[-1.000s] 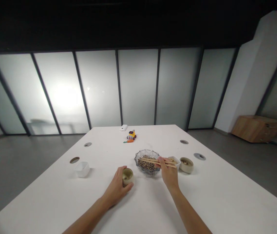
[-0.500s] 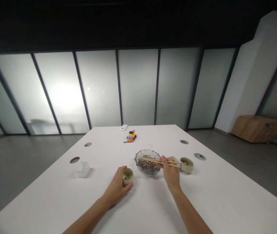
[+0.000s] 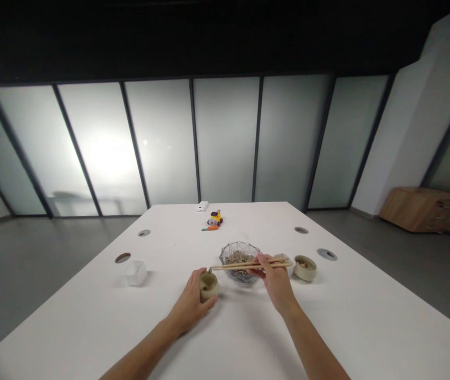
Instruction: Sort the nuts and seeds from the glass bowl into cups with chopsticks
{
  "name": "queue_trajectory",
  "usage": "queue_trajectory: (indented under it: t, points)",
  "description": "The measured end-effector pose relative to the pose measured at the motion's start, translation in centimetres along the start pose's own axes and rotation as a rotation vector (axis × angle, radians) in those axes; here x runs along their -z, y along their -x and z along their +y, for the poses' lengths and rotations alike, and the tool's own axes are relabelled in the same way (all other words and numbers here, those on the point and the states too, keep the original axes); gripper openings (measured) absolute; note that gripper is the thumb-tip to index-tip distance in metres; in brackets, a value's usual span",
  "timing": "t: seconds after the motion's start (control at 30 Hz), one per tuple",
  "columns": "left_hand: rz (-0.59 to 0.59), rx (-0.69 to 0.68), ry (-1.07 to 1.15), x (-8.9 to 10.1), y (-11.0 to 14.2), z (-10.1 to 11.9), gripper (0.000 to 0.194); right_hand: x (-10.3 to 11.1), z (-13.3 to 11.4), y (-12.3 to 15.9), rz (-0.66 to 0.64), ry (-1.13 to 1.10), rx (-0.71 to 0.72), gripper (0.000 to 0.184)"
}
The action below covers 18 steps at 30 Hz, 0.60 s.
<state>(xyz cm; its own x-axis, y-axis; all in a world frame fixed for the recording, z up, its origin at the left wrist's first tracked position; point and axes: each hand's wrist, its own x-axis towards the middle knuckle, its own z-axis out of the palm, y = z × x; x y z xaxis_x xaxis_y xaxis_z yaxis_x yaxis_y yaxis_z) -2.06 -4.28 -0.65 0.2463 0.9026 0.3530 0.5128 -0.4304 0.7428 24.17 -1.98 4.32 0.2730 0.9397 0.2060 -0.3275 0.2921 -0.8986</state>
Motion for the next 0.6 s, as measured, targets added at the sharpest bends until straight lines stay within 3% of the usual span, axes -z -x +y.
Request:
queue_trajectory:
  t: [0.13,0.27,0.37,0.6]
  points:
    - [-0.005,0.007,0.000,0.0,0.0,0.1,0.071,-0.4,-0.7,0.7,-0.034,0.189,0.069,0.049]
    - [-0.009,0.006,-0.010,0.1,0.1,0.1,0.069,0.2,-1.2,0.8,0.082,0.591,0.366,0.054]
    - [-0.015,0.016,-0.013,0.1,0.1,0.1,0.069,0.5,-1.1,0.9,0.039,0.818,0.562,0.055]
    - [-0.009,-0.002,-0.015,0.0,0.0,-0.1,0.069,0.0,-0.7,1.5,-0.098,0.841,0.572,0.053]
